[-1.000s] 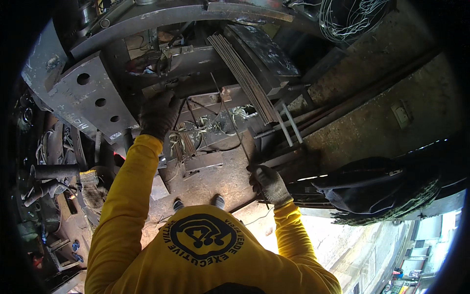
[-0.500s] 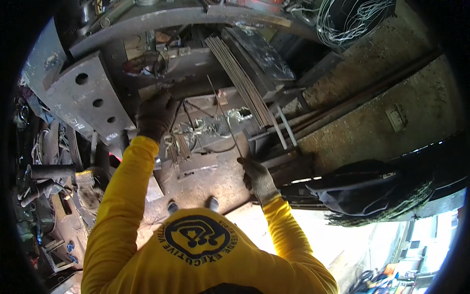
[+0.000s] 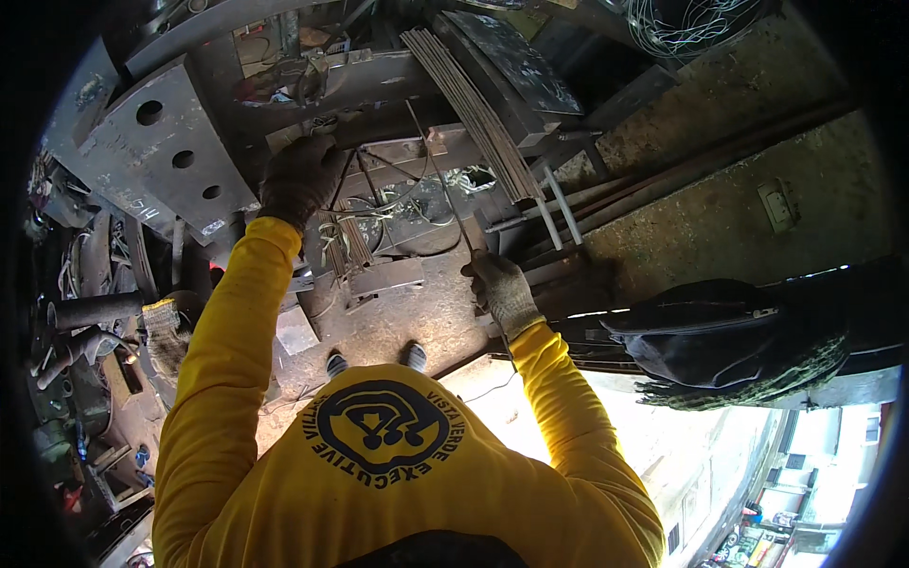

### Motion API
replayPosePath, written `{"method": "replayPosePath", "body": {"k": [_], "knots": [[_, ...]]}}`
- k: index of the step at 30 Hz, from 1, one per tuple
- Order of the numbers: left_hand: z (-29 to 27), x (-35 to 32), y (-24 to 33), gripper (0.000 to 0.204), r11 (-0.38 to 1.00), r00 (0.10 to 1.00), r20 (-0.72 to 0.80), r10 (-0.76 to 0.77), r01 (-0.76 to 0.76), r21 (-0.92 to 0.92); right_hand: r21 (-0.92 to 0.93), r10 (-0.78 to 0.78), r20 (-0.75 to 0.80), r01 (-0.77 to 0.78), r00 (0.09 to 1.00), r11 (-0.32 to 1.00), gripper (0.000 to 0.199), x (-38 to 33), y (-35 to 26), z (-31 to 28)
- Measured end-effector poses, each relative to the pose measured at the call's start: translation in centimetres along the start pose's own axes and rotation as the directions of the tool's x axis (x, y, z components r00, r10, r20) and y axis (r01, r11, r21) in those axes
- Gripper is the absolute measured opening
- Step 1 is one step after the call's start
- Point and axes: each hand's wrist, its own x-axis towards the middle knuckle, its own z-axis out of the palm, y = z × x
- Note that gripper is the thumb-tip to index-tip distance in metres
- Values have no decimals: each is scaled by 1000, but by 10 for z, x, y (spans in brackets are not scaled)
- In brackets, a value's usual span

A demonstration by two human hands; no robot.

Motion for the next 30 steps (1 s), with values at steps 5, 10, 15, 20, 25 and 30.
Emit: {"method": "replayPosePath", "body": {"k": [5, 10, 15, 20, 25, 30], "knots": [[3, 5, -29, 33, 982, 985, 6, 172, -171, -74, 72, 15, 171, -28, 985, 997, 41, -1, -13, -5], [3, 4, -26, 32, 979, 987, -18, 159, -160, -123, 116, 86, 164, -106, 983, 988, 35, 16, -10, -9], [-2, 1, -20, 35, 982, 990, -41, 132, -136, -132, 491, 34, 291, -180, 956, 852, 37, 21, 6, 8], [-6, 2, -16, 35, 985, 988, -23, 153, -155, -80, 520, -89, 272, -68, 958, 852, 45, 7, 3, 27], [5, 3, -24, 39, 981, 980, -47, 196, -195, 9, 565, -3, 174, -97, 985, 819, 42, -11, -9, 77], [3, 3, -17, 43, 985, 985, 47, 168, -170, 40, 685, 9, 13, -16, 1000, 728, 40, -23, -14, 140]]}}
